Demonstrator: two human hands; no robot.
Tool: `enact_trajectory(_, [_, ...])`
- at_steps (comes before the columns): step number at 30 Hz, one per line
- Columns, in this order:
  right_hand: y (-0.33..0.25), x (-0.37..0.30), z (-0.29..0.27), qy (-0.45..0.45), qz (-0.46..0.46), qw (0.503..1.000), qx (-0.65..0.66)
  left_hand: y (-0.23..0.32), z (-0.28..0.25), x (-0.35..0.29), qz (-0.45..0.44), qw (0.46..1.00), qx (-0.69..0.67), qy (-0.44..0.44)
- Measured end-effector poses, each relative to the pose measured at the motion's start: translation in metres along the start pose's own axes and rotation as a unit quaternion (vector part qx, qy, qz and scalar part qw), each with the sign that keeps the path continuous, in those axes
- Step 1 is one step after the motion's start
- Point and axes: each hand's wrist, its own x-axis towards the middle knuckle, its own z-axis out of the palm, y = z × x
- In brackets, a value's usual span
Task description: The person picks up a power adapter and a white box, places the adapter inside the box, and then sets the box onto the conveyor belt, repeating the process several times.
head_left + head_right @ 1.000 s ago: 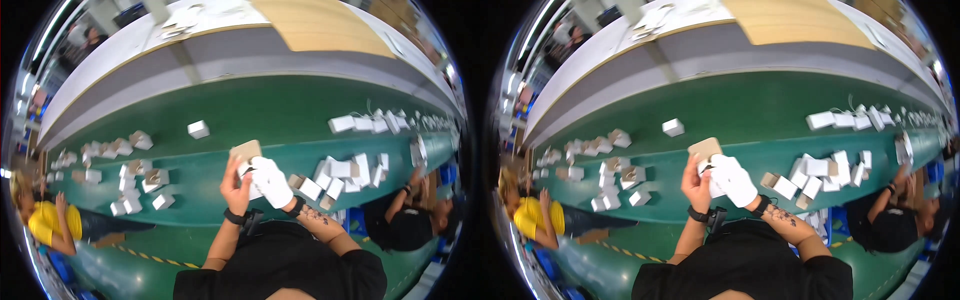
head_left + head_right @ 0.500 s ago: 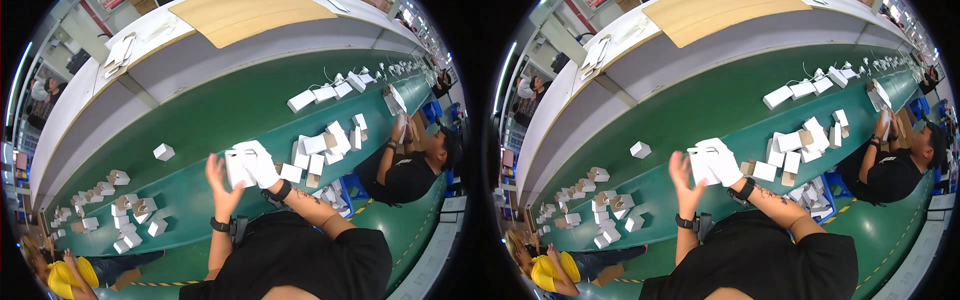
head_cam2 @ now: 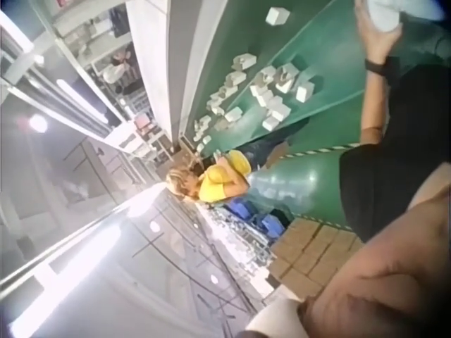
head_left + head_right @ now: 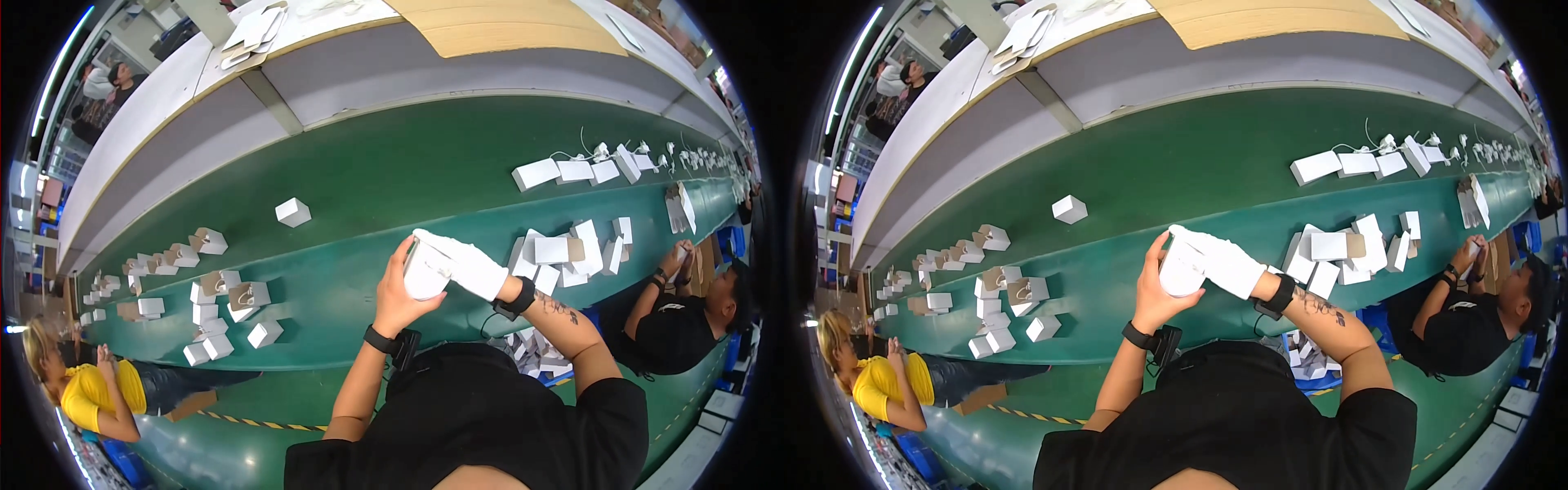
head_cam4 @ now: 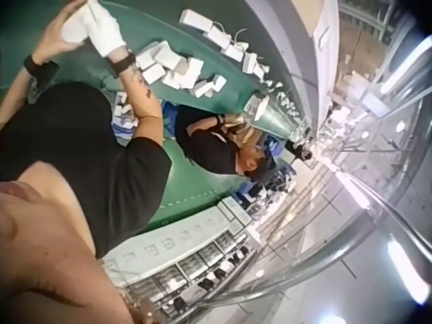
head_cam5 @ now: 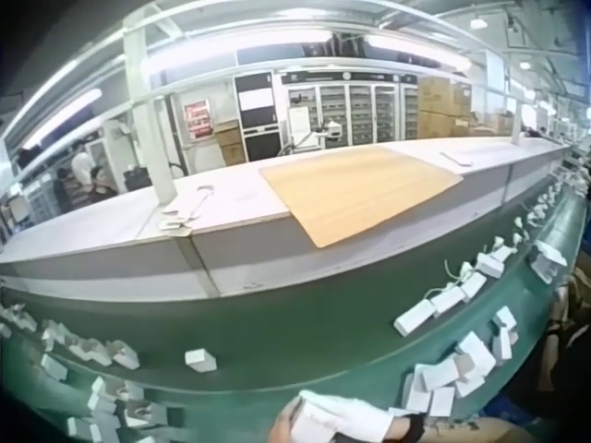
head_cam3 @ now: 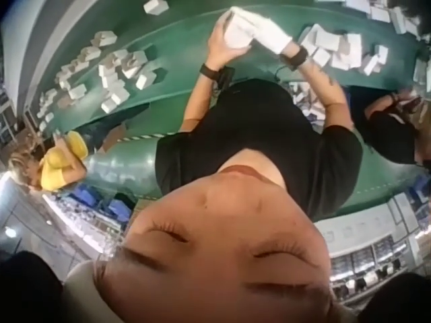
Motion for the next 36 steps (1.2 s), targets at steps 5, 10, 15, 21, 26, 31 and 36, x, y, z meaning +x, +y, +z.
enact_trajectory(5, [0.009, 0.011, -0.002, 0.006, -0.006, 1.0, -0.002, -0.011, -0.004, 0.003, -0.038, 0.999, -0.031, -0.023])
enact_trajectory(10, [-0.004, 0.016, 0.018, 0.01, 0.045, 0.933, -0.357, -0.031, -0.001, 0.014, 0.027, 1.0, 0.007, -0.001])
enact_trajectory(15, [0.014, 0.031, 0.012, 0.038, -0.027, 0.963, -0.267, -0.057, 0.013, 0.029, 0.015, 0.999, -0.04, -0.016])
enact_trajectory(21, [0.059, 0.062, 0.027, 0.046, -0.152, 0.934, -0.319, -0.14, 0.031, 0.046, 0.048, 0.996, -0.054, -0.058])
enact_trajectory(26, [0.055, 0.042, -0.024, 0.159, -0.163, 0.872, -0.433, -0.176, 0.007, 0.114, -0.046, 0.991, -0.004, 0.128])
enact_trajectory(31, [0.012, -0.041, -0.152, 0.286, 0.024, 0.875, -0.389, -0.274, -0.072, 0.143, -0.092, 0.96, 0.119, 0.234])
enact_trajectory(36, [0.033, -0.118, -0.34, 0.515, 0.203, 0.814, -0.178, -0.275, -0.07, 0.127, -0.026, 0.927, 0.268, 0.262])
